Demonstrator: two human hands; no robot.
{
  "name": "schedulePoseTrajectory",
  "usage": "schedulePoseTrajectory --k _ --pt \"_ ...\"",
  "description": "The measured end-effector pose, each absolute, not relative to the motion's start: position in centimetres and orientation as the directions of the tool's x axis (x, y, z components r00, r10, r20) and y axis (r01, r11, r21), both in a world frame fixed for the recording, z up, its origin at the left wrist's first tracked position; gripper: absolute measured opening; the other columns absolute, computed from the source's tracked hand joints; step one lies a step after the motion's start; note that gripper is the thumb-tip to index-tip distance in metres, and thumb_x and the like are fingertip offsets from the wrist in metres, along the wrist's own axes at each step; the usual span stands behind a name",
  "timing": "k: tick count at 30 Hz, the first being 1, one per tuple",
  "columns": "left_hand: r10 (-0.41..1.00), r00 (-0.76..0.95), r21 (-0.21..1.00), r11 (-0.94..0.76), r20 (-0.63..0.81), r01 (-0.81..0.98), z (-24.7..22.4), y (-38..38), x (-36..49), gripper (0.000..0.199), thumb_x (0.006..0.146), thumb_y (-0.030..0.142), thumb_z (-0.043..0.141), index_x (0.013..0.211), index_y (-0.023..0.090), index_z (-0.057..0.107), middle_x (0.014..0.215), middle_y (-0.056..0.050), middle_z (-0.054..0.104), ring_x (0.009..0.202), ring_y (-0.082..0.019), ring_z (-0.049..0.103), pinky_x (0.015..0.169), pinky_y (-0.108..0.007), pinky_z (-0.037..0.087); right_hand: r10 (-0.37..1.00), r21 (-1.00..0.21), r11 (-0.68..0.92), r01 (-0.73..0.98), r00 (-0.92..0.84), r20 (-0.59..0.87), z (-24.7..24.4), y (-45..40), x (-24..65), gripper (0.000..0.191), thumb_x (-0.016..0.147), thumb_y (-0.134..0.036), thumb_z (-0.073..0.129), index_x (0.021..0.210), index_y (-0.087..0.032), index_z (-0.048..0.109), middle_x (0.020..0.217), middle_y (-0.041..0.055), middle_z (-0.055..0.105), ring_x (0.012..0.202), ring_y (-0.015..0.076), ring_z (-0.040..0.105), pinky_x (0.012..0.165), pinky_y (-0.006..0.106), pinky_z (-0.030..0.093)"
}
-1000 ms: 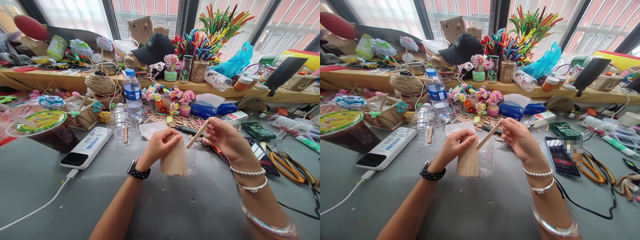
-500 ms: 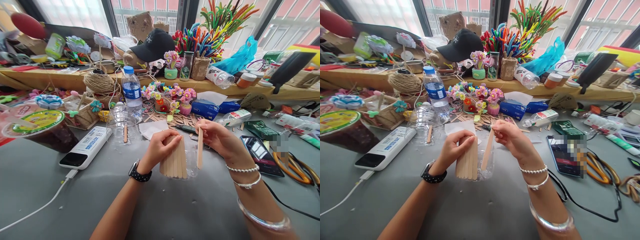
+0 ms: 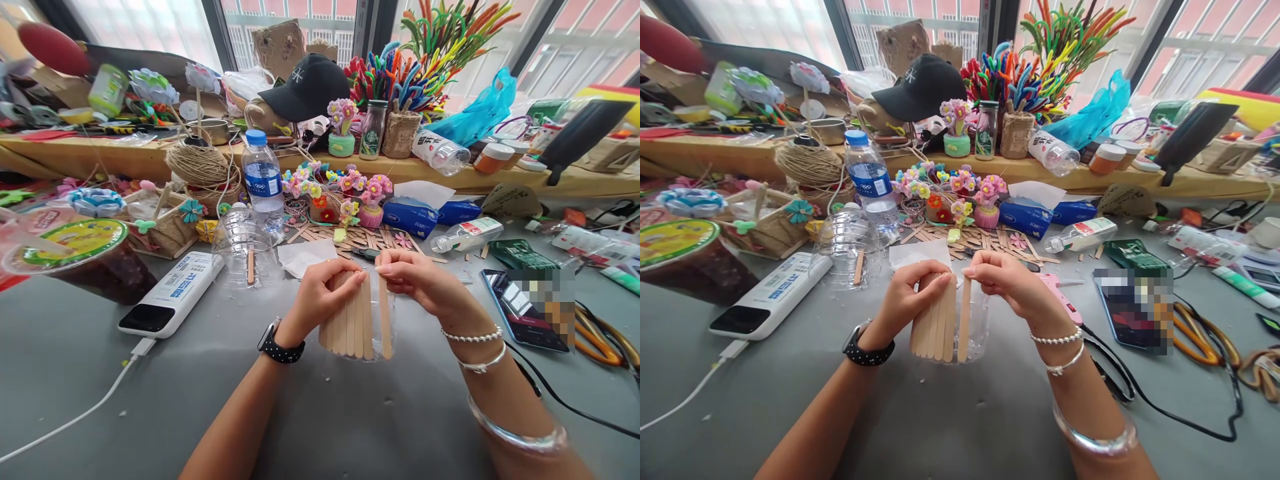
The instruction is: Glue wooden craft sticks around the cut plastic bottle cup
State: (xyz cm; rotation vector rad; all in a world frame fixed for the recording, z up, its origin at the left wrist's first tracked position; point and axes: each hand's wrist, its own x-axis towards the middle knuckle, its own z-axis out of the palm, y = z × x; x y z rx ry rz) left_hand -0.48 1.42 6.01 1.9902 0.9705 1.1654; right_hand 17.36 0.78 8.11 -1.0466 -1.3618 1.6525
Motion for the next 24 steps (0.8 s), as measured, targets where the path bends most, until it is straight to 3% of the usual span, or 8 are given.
schedulePoseTrajectory --k 24 --pt "0.856 0.308 0.815 -0.5 0.415 0.294 6.09 1.49 -0.28 0.015 0.076 0.029 0.052 0.072 0.017 0.06 0.077 -0.002 0.067 0.069 -0.012 0.057 0.067 -0.024 0.045 0.933 -0.994 -0.108 0.01 -0.344 -0.105 7.83 0.69 17.01 0.025 0.068 -0.034 0.062 0.059 -0.018 0.045 0.06 -0.0053 0.036 0.052 0.0061 0.024 0.048 0.024 0.017"
